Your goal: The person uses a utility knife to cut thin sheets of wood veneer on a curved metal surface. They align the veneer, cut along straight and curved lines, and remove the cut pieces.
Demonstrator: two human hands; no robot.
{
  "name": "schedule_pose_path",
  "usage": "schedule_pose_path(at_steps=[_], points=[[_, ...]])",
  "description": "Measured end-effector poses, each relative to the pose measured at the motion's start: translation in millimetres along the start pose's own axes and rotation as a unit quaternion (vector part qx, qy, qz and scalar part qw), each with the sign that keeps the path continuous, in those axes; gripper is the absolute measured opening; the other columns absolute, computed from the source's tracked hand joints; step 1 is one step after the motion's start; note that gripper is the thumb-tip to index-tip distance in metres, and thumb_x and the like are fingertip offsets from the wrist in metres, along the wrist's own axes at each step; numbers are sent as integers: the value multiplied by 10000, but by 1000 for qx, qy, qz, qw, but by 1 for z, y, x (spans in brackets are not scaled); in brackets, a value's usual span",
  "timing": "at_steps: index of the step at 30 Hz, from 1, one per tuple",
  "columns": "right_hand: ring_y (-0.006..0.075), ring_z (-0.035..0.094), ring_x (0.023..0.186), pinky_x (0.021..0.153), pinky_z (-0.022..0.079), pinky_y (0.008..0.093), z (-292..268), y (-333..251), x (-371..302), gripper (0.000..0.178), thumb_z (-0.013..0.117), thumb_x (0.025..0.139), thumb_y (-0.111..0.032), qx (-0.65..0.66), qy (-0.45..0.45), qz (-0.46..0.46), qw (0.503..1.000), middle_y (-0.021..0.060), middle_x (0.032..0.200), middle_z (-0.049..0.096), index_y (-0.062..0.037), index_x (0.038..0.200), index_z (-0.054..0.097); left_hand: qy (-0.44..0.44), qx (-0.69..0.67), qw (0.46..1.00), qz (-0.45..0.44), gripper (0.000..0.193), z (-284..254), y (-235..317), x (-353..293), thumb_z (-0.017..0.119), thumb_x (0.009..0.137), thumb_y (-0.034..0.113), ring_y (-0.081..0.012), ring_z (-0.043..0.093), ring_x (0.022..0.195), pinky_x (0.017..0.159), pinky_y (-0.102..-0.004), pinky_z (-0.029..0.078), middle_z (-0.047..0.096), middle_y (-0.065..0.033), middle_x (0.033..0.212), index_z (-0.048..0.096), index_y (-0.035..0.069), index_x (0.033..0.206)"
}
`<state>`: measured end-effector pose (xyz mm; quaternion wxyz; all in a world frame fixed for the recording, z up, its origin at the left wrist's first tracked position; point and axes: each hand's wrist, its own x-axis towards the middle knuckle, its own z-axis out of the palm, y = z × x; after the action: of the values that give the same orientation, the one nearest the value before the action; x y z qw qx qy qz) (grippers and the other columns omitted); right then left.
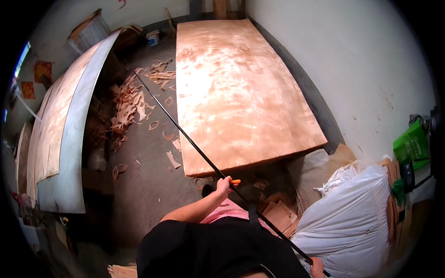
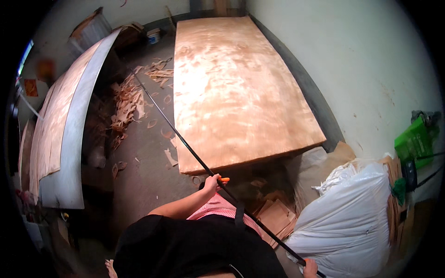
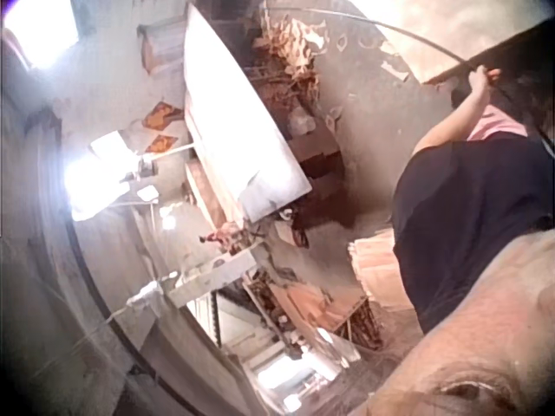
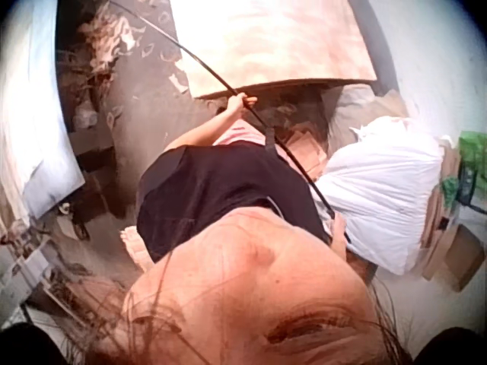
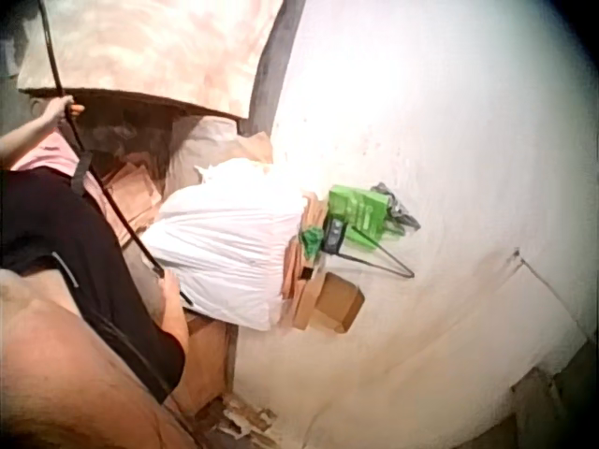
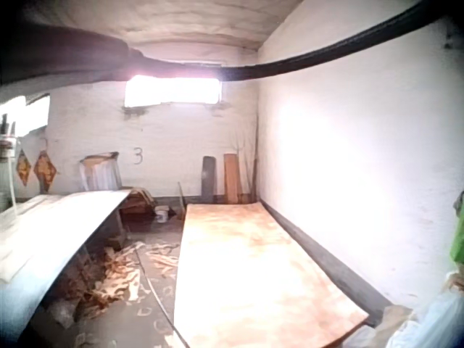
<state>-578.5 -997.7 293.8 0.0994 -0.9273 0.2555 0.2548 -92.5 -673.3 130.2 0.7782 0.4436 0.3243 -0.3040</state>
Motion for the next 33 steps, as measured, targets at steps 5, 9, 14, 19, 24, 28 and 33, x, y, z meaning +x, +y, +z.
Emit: schedule_pose_path(at_steps=[5,9,14,19,24,28,33], points=[[380,486,950,829,376,445,-2,-13,16,355,511,718,-126,45,-8,-5,999,209,983,535,-81,1069,516,-41,-24,997,65,161,-12,35,-14,466,843,159,-199,617,632,545,-285,520,619,-207,865,419,34,932],[368,494,947,813,386,433,9,-44,39,357,546,713,-147,58,1,-35,998,205,978,536,-87,1064,513,-50,-70,985,152,167,-31,85,-34,458,856,189,-175,617,699,548,-255,508,615,-195,942,428,66,964],[357,520,892,758,412,419,17,-145,85,302,552,729,-164,79,24,-89,993,188,937,551,-95,1023,533,-31,-179,949,256,172,-80,152,-50,421,879,162,-143,607,732,665,-233,495,626,-143,949,477,20,956],[346,547,837,703,438,405,29,-272,137,250,557,745,-181,110,66,-174,976,170,896,567,-103,982,554,-75,-154,954,244,209,-161,196,-51,423,886,191,-123,603,833,691,-222,477,619,-93,983,438,84,1065],[280,574,709,622,448,351,41,-421,202,187,515,825,-239,180,84,-325,925,115,764,586,-79,884,591,-48,-2,974,220,339,-258,194,-58,450,893,245,-152,583,889,729,-265,469,582,-91,1062,417,52,1171],[223,571,585,557,434,320,34,-519,215,259,457,872,-267,187,29,-307,933,91,608,556,-69,806,610,6,43,984,170,313,-337,197,-85,449,891,233,-130,576,867,714,-240,455,593,-69,1035,444,49,1143],[131,489,455,458,381,276,42,-603,235,374,389,917,-310,265,-89,-292,914,26,506,495,-35,780,602,112,-29,978,173,292,-435,201,-109,453,887,222,-112,578,823,668,-223,458,603,-70,1001,462,47,1121]])
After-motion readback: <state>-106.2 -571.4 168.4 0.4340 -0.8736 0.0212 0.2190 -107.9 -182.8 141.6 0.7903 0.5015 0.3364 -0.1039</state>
